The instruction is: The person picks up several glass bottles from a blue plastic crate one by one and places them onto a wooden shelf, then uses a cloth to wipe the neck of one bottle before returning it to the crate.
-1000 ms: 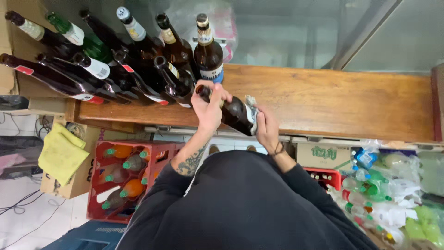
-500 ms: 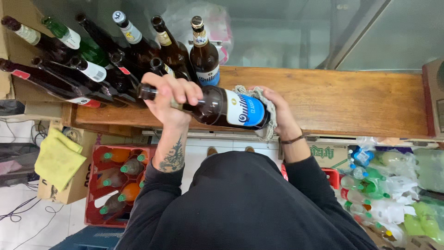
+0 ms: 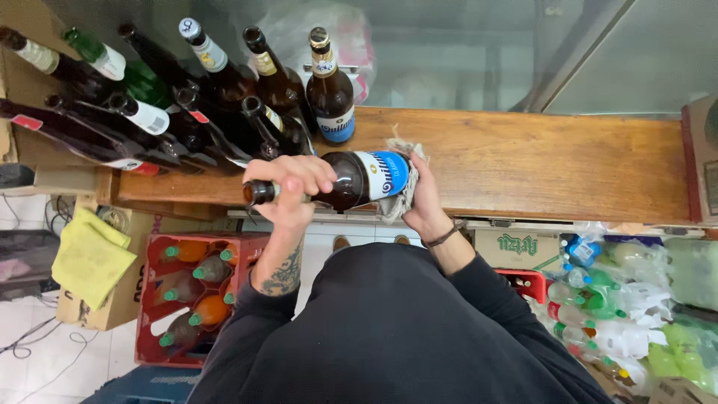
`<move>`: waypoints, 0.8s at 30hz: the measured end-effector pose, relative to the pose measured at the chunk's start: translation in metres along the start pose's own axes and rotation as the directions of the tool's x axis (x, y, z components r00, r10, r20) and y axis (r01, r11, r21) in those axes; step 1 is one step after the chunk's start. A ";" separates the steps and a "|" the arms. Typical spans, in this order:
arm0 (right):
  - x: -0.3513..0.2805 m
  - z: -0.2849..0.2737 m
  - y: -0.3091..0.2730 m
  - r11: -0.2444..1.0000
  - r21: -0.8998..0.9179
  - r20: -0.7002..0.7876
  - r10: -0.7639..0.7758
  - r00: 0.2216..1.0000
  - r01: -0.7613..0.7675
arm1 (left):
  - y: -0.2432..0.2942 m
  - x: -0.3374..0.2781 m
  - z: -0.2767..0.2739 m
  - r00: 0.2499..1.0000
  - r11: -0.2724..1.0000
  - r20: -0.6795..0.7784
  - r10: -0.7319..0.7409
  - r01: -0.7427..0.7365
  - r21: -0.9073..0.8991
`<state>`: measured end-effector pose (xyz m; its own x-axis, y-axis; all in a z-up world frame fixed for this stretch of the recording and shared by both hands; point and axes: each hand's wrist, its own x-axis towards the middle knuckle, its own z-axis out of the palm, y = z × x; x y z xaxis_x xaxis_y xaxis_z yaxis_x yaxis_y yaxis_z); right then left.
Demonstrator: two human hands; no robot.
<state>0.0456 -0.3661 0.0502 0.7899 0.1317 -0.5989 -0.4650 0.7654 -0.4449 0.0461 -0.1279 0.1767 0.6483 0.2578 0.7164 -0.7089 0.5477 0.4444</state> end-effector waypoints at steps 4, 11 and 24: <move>0.012 -0.015 0.014 0.980 -0.136 -0.135 -0.161 0.978 0.143 | 0.000 -0.006 0.005 0.999 0.999 0.030 0.012 -0.014 0.045; -0.006 0.002 0.012 0.902 -0.187 -0.229 -0.424 0.876 0.388 | -0.008 -0.010 0.003 0.999 0.996 0.018 0.043 -0.044 0.077; -0.017 -0.009 -0.019 0.978 -0.171 0.064 0.134 0.989 -0.121 | 0.017 0.024 0.013 0.996 0.989 0.066 -0.060 0.068 -0.129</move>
<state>0.0372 -0.3882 0.0626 0.7444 0.2727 -0.6094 -0.6187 0.6250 -0.4760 0.0462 -0.1225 0.2088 0.6702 0.1715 0.7221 -0.6213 0.6618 0.4195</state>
